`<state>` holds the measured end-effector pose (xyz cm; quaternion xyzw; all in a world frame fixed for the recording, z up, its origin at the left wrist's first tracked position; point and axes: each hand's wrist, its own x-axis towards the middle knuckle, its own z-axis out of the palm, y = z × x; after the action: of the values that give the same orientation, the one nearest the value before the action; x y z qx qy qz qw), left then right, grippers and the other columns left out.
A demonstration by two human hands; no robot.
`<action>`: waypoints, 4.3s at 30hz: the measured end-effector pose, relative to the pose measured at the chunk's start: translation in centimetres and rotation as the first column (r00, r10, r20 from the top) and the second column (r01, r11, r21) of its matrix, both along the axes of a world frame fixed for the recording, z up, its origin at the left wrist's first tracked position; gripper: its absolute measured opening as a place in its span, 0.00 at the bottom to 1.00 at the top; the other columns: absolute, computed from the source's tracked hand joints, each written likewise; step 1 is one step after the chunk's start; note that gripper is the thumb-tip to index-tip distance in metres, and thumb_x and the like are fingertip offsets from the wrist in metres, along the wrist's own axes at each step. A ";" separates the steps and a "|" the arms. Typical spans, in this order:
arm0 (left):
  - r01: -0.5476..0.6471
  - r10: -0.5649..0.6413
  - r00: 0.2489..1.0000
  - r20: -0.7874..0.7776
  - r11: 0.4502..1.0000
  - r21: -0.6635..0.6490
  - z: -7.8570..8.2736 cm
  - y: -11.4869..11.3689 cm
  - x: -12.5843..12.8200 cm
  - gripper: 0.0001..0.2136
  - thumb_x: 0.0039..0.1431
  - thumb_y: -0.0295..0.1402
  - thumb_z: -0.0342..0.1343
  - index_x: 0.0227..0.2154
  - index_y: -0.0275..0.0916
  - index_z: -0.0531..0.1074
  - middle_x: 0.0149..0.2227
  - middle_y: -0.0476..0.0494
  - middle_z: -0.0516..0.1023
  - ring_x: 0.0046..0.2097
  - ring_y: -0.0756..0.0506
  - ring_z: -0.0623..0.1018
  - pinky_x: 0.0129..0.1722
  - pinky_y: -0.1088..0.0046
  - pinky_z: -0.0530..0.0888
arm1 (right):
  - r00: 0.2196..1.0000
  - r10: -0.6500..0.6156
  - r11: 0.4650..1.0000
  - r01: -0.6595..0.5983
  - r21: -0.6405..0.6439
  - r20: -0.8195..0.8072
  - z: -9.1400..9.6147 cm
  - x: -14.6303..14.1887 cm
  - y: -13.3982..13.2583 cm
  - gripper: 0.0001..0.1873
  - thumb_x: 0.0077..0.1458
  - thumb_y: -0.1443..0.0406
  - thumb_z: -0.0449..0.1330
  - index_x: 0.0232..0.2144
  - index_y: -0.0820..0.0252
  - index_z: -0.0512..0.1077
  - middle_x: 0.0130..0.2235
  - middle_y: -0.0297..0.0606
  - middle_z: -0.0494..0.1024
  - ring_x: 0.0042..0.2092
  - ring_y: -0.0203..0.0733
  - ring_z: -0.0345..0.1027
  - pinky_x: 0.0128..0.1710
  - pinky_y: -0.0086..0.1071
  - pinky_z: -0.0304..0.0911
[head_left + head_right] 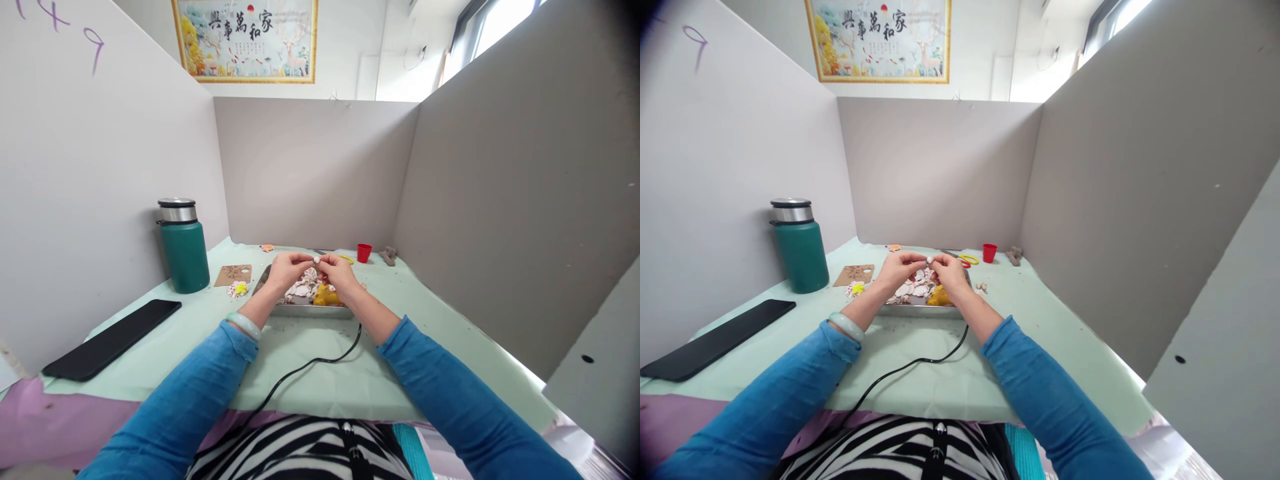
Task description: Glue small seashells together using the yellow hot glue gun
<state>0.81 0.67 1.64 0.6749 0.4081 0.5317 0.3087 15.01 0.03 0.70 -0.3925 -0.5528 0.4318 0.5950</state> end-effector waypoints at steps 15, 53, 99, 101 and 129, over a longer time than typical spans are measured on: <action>-0.027 0.027 0.999 -0.027 1.000 -0.008 -0.2 0.2 0.1 0.14 0.45 0.38 0.59 0.33 0.34 0.78 0.22 0.47 0.74 0.19 0.54 0.67 0.18 0.78 0.64 | 0.998 0.039 0.999 -0.040 -0.034 -0.043 0.0 0.0 0.0 0.09 0.41 0.63 0.63 0.24 0.63 0.68 0.19 0.29 0.67 0.19 0.28 0.59 0.17 0.22 0.52; 0.158 -0.148 0.970 0.194 0.987 -0.037 0.3 -1.2 0.6 0.13 0.43 0.37 0.62 0.31 0.34 0.72 0.25 0.48 0.73 0.20 0.55 0.67 0.19 0.77 0.66 | 0.933 0.199 0.948 -0.261 -0.183 -0.299 0.6 0.0 -0.6 0.04 0.45 0.72 0.61 0.26 0.63 0.68 0.19 0.28 0.66 0.18 0.26 0.57 0.15 0.20 0.52; 0.153 -0.084 0.928 0.364 0.974 -0.166 0.3 -0.9 0.1 0.11 0.40 0.32 0.63 0.26 0.31 0.70 0.25 0.46 0.72 0.21 0.54 0.69 0.23 0.75 0.68 | 0.958 0.199 0.959 -0.234 -0.161 -0.205 0.2 0.3 -0.1 0.05 0.47 0.69 0.62 0.25 0.62 0.68 0.20 0.30 0.67 0.19 0.27 0.59 0.16 0.20 0.53; 0.158 -0.087 0.927 0.366 0.973 -0.167 0.3 -0.8 0.1 0.11 0.40 0.33 0.63 0.26 0.31 0.70 0.25 0.46 0.71 0.21 0.53 0.69 0.23 0.75 0.68 | 0.962 0.191 0.962 -0.222 -0.157 -0.193 0.3 0.3 -0.2 0.05 0.47 0.68 0.62 0.25 0.62 0.68 0.20 0.30 0.67 0.19 0.27 0.59 0.16 0.20 0.53; 0.135 -0.079 0.943 0.323 0.979 -0.155 0.2 -1.0 0.1 0.10 0.42 0.34 0.62 0.26 0.32 0.71 0.21 0.47 0.71 0.20 0.53 0.69 0.22 0.76 0.66 | 0.993 0.080 0.992 -0.087 -0.088 -0.087 0.3 0.4 -0.1 0.08 0.45 0.62 0.62 0.25 0.62 0.69 0.28 0.35 0.73 0.20 0.28 0.61 0.16 0.22 0.52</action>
<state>0.93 -0.29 1.85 0.5727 0.3612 0.5774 0.4562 15.40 -0.10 1.01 -0.3775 -0.5232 0.4972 0.5801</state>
